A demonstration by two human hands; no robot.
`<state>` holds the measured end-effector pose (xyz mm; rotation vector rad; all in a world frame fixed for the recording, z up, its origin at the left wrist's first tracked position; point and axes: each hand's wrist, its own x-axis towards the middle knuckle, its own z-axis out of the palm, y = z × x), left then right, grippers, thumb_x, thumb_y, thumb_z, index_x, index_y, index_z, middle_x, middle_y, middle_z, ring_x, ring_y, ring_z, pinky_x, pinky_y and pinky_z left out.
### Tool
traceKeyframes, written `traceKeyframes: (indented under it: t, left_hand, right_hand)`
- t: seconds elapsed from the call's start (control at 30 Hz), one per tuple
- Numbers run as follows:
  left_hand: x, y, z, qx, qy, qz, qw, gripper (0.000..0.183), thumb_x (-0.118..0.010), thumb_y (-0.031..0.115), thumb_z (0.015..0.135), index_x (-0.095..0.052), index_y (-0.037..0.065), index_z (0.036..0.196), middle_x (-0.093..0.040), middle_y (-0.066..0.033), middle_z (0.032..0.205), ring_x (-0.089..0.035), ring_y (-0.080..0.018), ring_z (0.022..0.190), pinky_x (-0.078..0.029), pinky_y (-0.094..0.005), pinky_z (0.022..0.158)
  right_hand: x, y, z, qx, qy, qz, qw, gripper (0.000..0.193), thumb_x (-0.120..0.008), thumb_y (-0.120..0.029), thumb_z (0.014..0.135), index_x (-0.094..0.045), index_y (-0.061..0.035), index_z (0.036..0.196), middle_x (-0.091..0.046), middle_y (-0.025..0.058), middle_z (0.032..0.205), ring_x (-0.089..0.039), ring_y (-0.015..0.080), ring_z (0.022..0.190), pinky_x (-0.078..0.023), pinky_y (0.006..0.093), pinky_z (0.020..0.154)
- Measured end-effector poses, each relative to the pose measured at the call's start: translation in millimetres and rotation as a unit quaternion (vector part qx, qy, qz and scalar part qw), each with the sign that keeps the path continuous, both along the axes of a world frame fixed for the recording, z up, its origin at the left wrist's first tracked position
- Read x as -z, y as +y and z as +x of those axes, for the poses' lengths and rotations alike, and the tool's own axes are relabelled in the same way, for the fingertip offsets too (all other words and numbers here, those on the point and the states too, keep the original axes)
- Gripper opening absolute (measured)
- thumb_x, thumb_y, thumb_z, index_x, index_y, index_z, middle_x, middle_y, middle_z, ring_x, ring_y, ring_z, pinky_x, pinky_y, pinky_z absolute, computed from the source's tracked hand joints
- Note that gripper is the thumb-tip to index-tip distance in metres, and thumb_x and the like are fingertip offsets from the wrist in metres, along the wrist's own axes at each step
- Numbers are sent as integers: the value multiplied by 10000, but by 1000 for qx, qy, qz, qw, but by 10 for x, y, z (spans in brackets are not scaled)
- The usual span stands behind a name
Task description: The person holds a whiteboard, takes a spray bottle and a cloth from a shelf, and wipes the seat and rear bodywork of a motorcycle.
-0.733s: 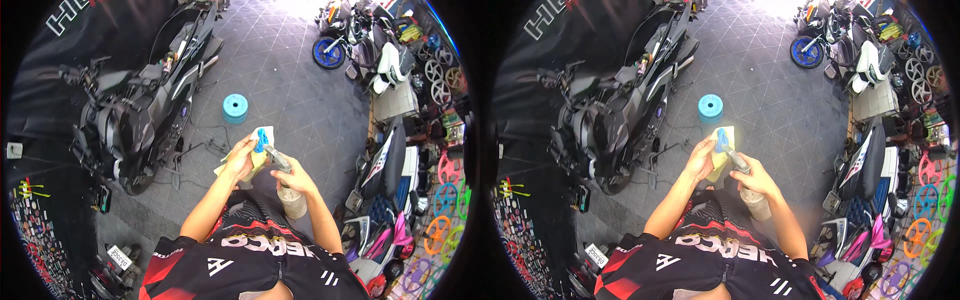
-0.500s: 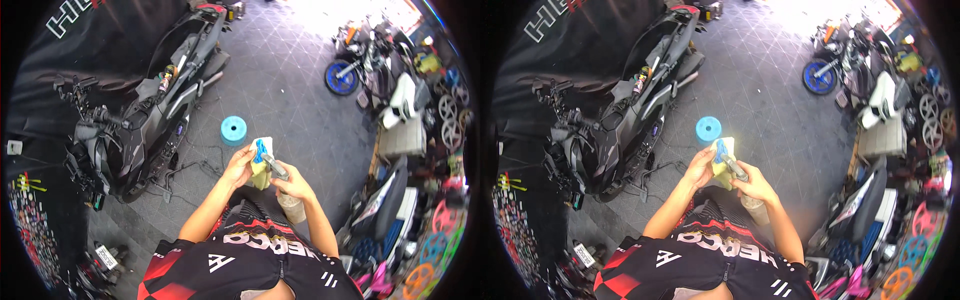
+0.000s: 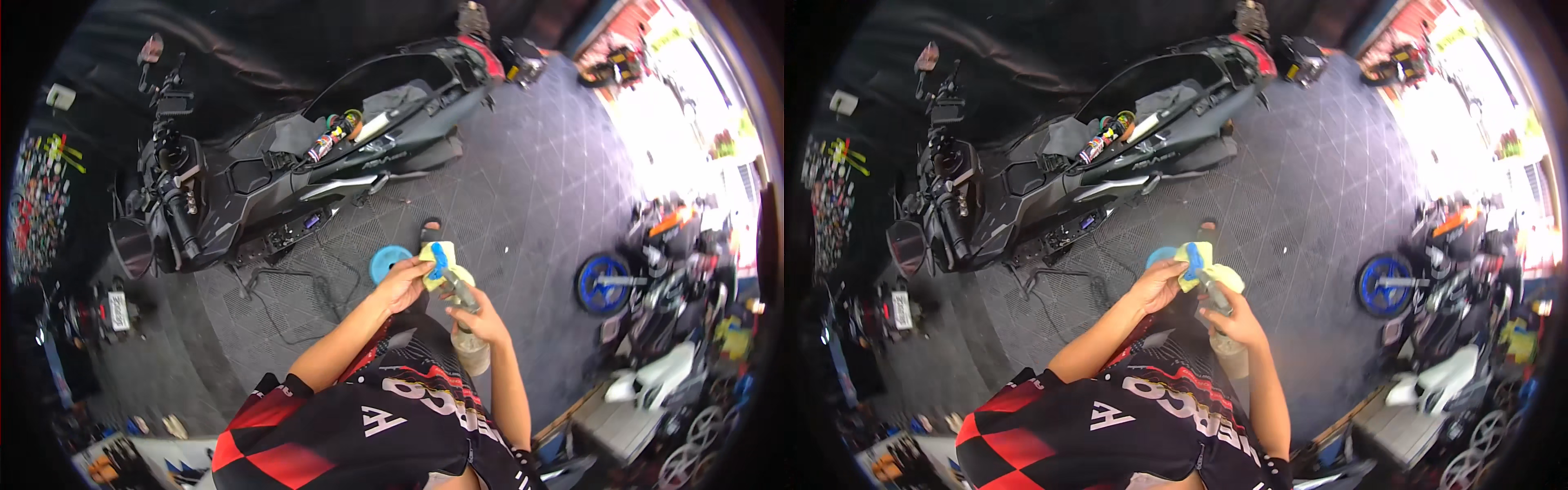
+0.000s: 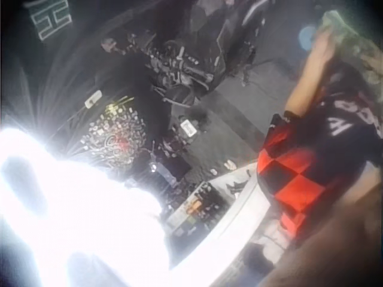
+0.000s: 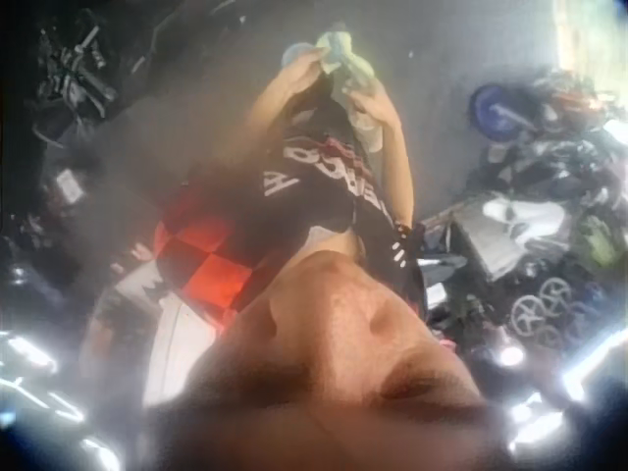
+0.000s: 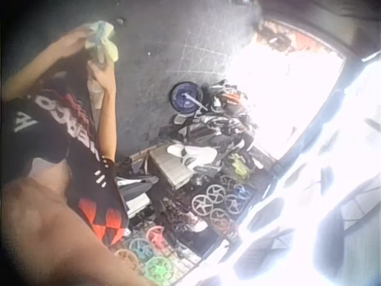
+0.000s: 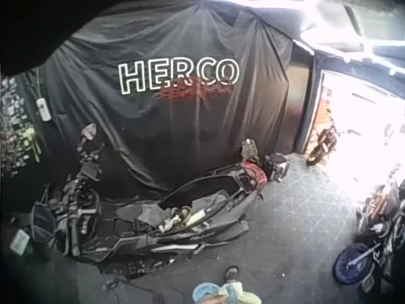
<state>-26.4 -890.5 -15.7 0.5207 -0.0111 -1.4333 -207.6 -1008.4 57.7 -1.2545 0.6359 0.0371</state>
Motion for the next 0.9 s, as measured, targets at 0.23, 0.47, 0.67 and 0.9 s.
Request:
traceKeyframes:
  t: [0.23,0.47,0.67,0.9]
  left_hand:
    - [1075,-1107,1348,-416,57,142,896,298,-536,126,1036,-565,-11,1299,-673,-101,1205,-640,-237,1142,-496,-406,1039]
    - [2227,-2269,2405,-633,48,330,699,245,-699,141,949,-683,-15,1137,-719,-102,1073,-690,-235,938,-544,-404,831]
    - [2232,-2886,3011,-558,-119,724,389,348,-798,198,818,-693,-39,1050,-676,-213,991,-681,-371,899,-525,-450,803]
    - [1752,-3528,2991,-474,-174,817,279,307,-764,179,807,-694,-21,1028,-618,-251,1020,-619,-446,961,-494,-496,872]
  right_hand:
    - [-218,-1936,1224,-126,-22,-124,984,588,-665,24,838,-486,43,1397,-639,173,1234,-650,137,640,-526,276,576]
    - [-537,-3457,2348,-210,21,-86,974,568,-633,48,851,-468,55,1394,-617,195,1259,-649,121,660,-535,257,613]
    - [-560,-4482,3090,-275,37,-115,954,606,-628,24,860,-424,44,1431,-581,213,1297,-653,129,665,-495,233,592]
    - [-600,-5772,4171,-381,-16,-226,897,642,-683,-157,842,-453,40,1407,-636,151,1195,-597,101,702,-475,240,655]
